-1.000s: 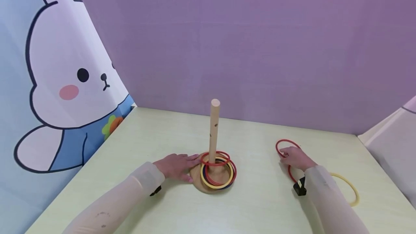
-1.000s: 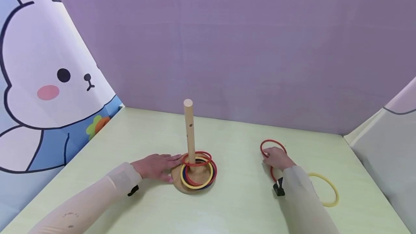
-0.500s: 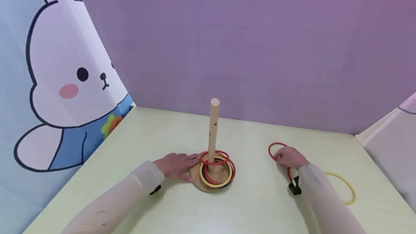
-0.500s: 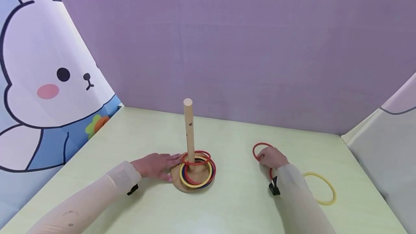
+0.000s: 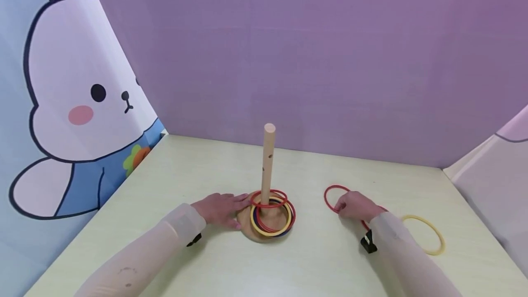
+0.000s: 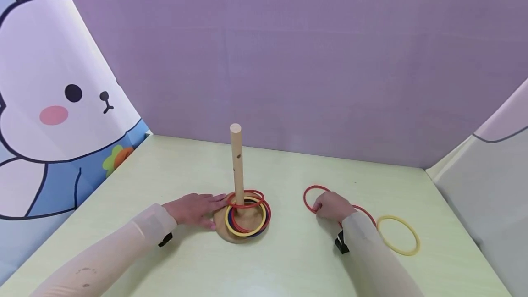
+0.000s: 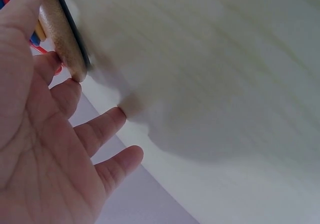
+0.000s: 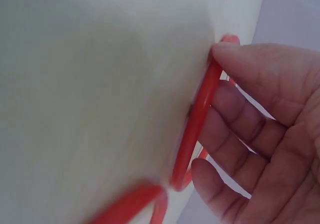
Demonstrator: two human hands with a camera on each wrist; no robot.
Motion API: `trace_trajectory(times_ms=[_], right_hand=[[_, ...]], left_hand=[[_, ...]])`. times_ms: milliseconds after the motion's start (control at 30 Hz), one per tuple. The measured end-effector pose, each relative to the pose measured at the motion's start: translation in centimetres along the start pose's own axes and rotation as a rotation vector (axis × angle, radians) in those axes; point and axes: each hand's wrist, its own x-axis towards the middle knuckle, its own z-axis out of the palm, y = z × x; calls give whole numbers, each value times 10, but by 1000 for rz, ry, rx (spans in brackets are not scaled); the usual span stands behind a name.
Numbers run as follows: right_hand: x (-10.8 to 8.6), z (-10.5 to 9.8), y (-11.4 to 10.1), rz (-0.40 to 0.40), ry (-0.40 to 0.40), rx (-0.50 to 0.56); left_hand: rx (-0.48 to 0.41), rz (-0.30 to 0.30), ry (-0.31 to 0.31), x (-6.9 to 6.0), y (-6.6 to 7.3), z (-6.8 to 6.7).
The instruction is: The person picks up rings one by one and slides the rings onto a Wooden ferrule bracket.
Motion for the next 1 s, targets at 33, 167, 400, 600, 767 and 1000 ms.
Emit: trace_trajectory(times_ms=[33,167,400,600,767,1000], right_hand=[[-1,2,-4,-13,-7,9],[-10,8,-20,-58,-19,13],[-21,11,-33,-140,-48,34],[-35,-5,-29,-187,-2,175],[-45,-10,-21,-94,46,294],[-41,-11,-13,-22,46,348]], left_hand=[[-1,3,1,0,0,0],[0,9,-2,0,-2,0],[6,-2,-9,2,-2,2],[-3,17,3,1,0,0],[-2,5,-6,2,1,2],[22,0,6,0,-1,1]])
